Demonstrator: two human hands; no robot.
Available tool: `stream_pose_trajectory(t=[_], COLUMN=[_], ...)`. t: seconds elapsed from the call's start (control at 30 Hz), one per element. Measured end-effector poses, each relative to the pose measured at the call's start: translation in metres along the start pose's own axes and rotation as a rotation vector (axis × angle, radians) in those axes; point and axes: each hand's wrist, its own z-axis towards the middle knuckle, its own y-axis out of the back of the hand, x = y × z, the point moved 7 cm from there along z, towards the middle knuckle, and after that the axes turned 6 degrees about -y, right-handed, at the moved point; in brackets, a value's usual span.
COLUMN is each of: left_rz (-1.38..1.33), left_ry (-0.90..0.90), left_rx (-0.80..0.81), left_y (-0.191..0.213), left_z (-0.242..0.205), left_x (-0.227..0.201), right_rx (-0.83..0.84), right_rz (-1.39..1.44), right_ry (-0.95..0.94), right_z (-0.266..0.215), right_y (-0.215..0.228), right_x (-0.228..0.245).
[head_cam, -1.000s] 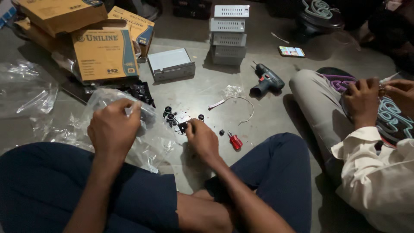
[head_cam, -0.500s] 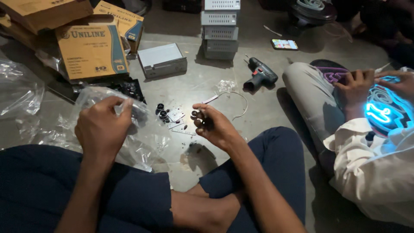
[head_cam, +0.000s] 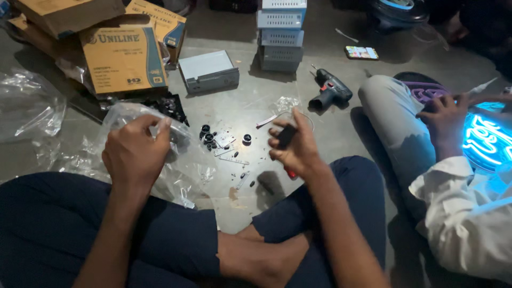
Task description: The person sits on the floor and unpacks small hardware parts from plastic bags, then assembles them into a black metal frame. They handle screws, washers, and a white cable, inserting the cable through the frame and organizing parts on the floor.
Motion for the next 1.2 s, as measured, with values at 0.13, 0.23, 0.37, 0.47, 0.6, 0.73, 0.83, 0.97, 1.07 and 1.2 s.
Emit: stream_pose_trajectory(t=[0.13, 0.23, 0.37, 0.47, 0.6, 0.73, 0.83, 0.97, 1.07, 1.2], left_rz=[-0.028, -0.052, -0.124, -0.133, -0.058, -0.004, 0.021, 0.026, 0.062, 0.048], left_ry=[-0.03, -0.077, -0.158, -0.136, -0.114, -0.17, -0.182, -0.121, -0.125, -0.134], left_rx=[-0.019, -0.037, 0.012, 0.061, -0.014, -0.146, -0.172, -0.135, -0.2, -0.252], left_y=[0.003, 0.006, 0.004, -0.001, 0.004, 0.015, 0.021, 0.021, 0.029, 0.036], left_z=[0.002, 0.001, -0.001, 0.0, -0.003, -0.007, -0.007, -0.003, -0.003, -0.003], left_x=[-0.004, -0.01, -0.017, -0.015, -0.016, -0.025, -0.028, -0.022, -0.018, -0.011], right_rx=[0.174, 0.144, 0.009, -0.031, 0.077, -0.097, -0.099, -0.141, -0.198, -0.265], right_rz=[0.055, 0.07, 0.109, 0.176, -0.027, -0.341, -0.427, -0.422, -0.568, -0.916], right_ry=[0.025, 0.034, 0.061, 0.106, 0.113, 0.117, 0.134, 0.146, 0.151, 0.12], right_z=[-0.008, -0.009, -0.007, -0.004, -0.002, -0.004, -0.009, -0.013, -0.01, 0.011], right_y=[-0.001, 0.004, 0.017, 0.028, 0.025, 0.032, 0.026, 0.024, 0.021, 0.014], right_x=[0.019, 0.024, 0.028, 0.031, 0.03, 0.026, 0.026, 0.029, 0.022, -0.009])
